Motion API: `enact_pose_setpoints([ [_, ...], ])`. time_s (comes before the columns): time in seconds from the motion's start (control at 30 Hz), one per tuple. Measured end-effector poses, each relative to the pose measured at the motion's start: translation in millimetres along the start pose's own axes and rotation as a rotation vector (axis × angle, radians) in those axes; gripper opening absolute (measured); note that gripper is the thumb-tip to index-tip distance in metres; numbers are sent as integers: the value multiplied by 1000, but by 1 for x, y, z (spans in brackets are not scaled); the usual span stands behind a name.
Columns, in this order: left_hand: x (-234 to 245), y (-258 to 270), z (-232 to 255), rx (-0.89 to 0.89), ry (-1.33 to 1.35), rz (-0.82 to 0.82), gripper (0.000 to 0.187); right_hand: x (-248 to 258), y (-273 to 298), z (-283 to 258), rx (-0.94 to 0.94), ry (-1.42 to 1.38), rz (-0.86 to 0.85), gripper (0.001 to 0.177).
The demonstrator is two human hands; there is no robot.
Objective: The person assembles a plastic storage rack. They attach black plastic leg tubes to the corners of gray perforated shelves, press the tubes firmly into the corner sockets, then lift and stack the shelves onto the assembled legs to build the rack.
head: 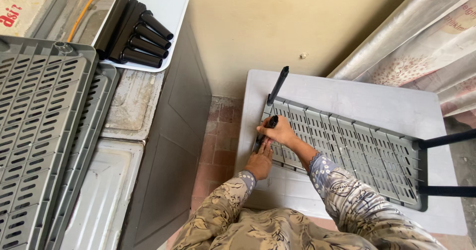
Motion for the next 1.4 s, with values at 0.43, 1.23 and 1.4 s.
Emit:
enact_pose_setpoints([
  [0.43,47,1,-66,299,564,730,34,27,2,-20,205,171,268,30],
  [1.23,-4,-57,-89,518,458,419,23,2,-8,-3,-17,-69,132,19],
  [1.4,-11,-63,-97,505,465,420,22,2,-2,-19,-29,-50,100,20],
])
Point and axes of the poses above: each hand's wrist, its own y-axis away from the middle knuckle, its own x-axis out of the back of the hand, z = x × y, the point moved 5 cm from there along -y, towards the middle knuckle, and after that the axes turned 12 degrees about y, right-handed, at the moved point
